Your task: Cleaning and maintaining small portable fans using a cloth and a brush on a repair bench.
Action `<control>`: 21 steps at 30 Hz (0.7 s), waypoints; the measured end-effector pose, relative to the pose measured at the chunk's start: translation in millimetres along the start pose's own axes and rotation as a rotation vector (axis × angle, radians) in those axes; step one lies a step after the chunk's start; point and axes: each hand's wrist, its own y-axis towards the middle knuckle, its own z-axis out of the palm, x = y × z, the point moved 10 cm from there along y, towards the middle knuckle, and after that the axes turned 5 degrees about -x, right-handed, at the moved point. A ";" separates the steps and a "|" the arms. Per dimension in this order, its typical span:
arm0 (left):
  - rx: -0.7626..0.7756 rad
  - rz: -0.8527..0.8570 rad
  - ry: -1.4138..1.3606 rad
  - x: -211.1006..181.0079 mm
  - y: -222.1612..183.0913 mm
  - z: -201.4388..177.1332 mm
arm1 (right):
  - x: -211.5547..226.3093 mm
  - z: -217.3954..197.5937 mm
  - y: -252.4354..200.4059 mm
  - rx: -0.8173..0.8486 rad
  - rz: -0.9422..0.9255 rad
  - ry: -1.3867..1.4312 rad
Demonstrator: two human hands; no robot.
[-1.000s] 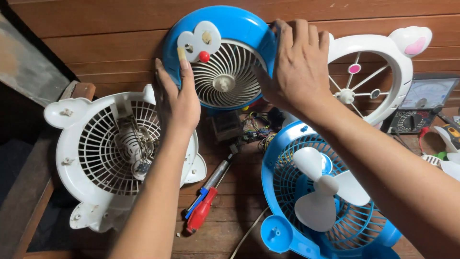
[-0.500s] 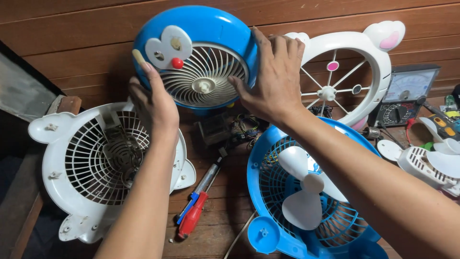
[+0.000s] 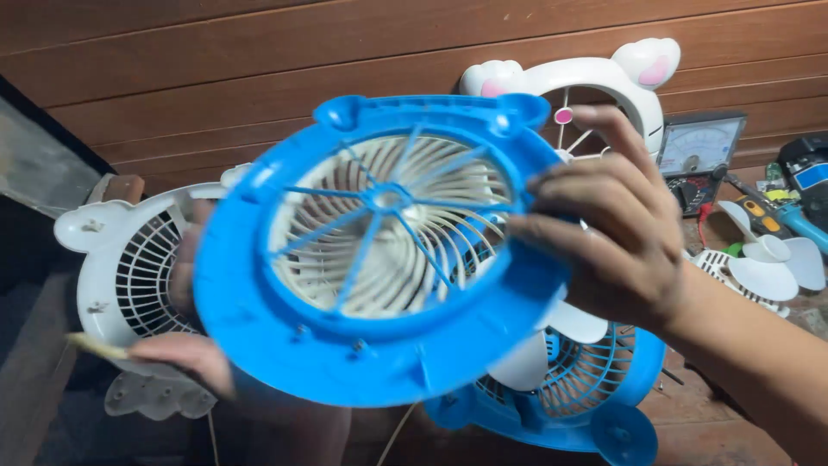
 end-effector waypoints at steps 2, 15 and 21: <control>0.271 0.190 0.470 2.0 -15.6 -14.4 | 28.8 -23.0 -24.7 0.083 -0.197 -0.169; -0.148 -0.678 0.811 141.2 -89.8 -16.6 | 49.0 -121.3 -130.1 0.230 -0.003 -0.463; 0.390 -0.703 0.337 159.9 -91.5 7.7 | 30.5 -166.9 -152.5 0.034 0.326 -0.394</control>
